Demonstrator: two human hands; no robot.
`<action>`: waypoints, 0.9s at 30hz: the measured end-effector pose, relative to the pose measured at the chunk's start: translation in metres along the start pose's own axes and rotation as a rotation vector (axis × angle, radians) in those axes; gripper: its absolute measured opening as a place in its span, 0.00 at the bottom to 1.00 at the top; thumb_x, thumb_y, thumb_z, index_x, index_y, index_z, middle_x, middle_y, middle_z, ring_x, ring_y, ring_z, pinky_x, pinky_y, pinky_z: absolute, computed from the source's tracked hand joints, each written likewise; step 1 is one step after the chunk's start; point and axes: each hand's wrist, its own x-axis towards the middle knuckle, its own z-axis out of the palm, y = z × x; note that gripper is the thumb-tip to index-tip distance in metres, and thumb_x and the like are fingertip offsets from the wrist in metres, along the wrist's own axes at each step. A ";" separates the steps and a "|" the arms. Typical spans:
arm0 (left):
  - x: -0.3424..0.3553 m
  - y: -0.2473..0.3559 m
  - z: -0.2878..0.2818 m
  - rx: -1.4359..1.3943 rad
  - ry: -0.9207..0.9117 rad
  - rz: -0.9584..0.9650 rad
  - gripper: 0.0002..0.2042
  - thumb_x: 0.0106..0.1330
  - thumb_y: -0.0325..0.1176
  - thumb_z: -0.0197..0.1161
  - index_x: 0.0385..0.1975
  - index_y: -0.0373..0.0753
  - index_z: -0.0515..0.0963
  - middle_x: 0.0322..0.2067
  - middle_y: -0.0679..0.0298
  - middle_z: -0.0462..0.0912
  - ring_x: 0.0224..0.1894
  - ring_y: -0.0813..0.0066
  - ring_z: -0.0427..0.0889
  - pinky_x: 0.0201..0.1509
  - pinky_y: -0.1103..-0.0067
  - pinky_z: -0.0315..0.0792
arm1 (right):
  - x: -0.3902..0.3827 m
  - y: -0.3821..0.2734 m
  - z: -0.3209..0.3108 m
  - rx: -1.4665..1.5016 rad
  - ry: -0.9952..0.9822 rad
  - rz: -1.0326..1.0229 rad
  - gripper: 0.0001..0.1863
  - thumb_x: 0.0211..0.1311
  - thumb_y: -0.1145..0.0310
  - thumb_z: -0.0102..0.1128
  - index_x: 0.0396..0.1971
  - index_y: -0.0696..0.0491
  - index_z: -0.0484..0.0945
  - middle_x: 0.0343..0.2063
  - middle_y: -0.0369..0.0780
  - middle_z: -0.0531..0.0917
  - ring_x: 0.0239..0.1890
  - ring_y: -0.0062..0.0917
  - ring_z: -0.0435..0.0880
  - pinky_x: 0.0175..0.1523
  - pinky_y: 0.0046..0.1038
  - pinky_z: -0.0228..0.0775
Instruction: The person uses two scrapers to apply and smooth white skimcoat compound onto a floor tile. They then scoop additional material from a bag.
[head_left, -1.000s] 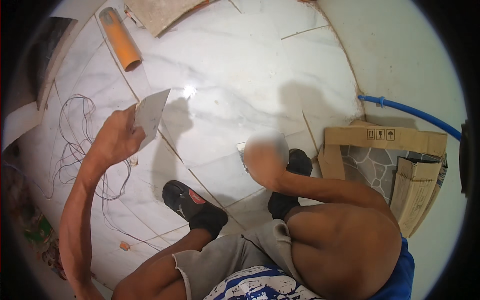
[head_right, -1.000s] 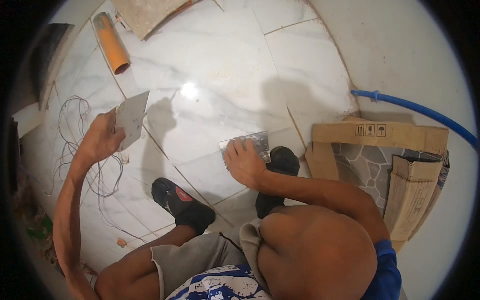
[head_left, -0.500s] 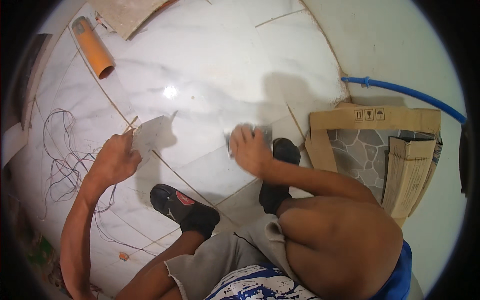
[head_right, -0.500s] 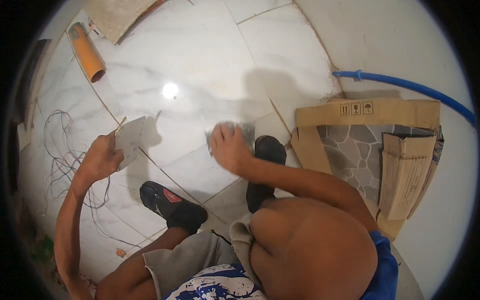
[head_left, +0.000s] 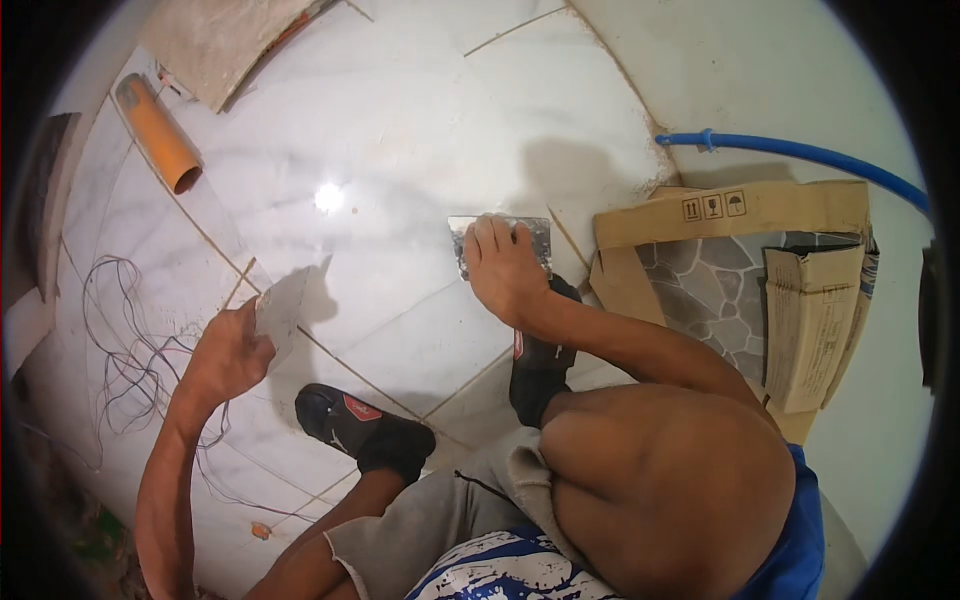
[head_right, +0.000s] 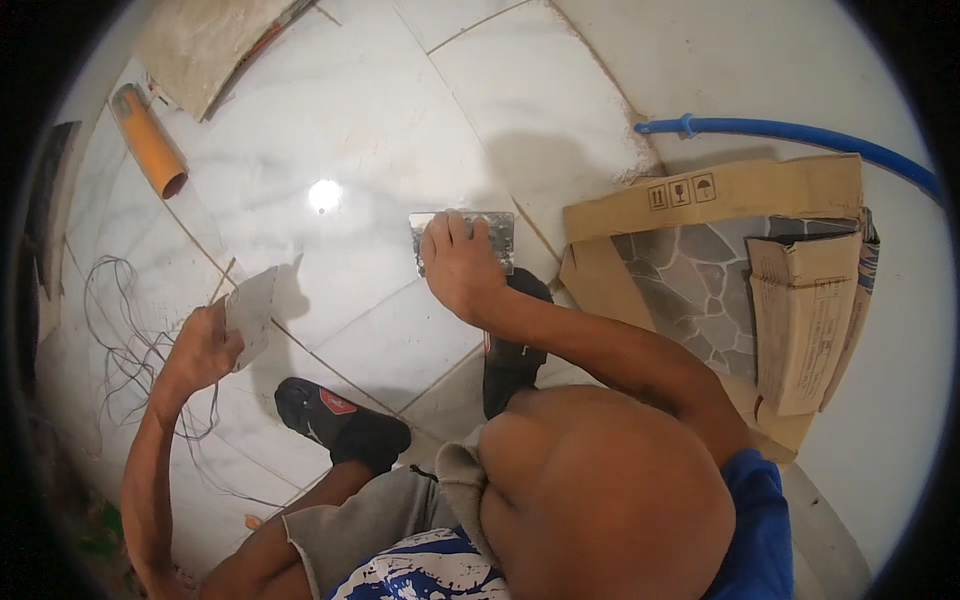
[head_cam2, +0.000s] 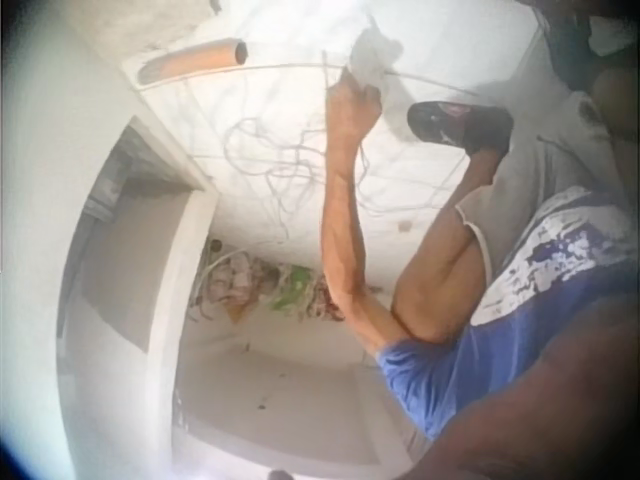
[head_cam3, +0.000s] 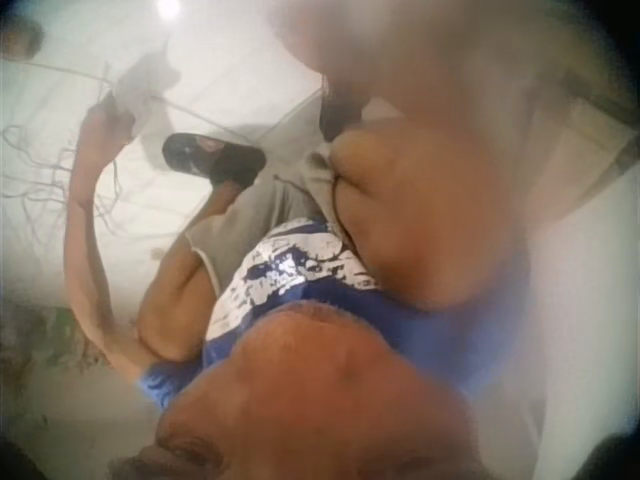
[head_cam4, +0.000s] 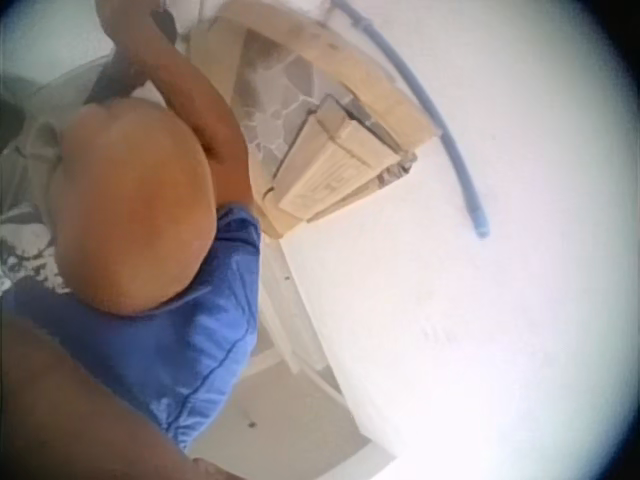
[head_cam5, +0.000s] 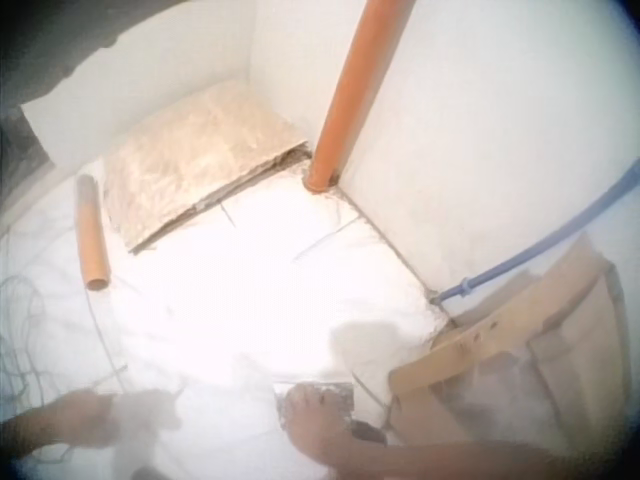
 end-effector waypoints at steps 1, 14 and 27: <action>-0.002 0.000 -0.002 0.006 0.007 -0.007 0.19 0.51 0.26 0.54 0.43 0.24 0.73 0.23 0.39 0.77 0.29 0.39 0.78 0.38 0.61 0.74 | 0.001 0.002 -0.005 -0.001 -0.025 -0.017 0.19 0.55 0.69 0.54 0.46 0.63 0.76 0.48 0.53 0.74 0.53 0.43 0.70 0.50 0.48 0.62; 0.011 -0.004 0.010 0.002 -0.022 0.008 0.18 0.51 0.27 0.55 0.43 0.25 0.73 0.23 0.39 0.77 0.28 0.40 0.78 0.37 0.60 0.73 | 0.028 0.072 0.018 -0.027 0.064 -0.184 0.22 0.55 0.69 0.53 0.49 0.64 0.74 0.44 0.48 0.75 0.50 0.38 0.72 0.53 0.41 0.62; -0.012 -0.014 0.006 0.004 -0.011 -0.044 0.18 0.51 0.27 0.55 0.42 0.24 0.73 0.23 0.38 0.77 0.29 0.39 0.79 0.38 0.60 0.74 | 0.047 0.095 0.017 0.032 0.248 -0.309 0.19 0.56 0.68 0.54 0.49 0.54 0.77 0.43 0.44 0.76 0.50 0.35 0.72 0.60 0.47 0.60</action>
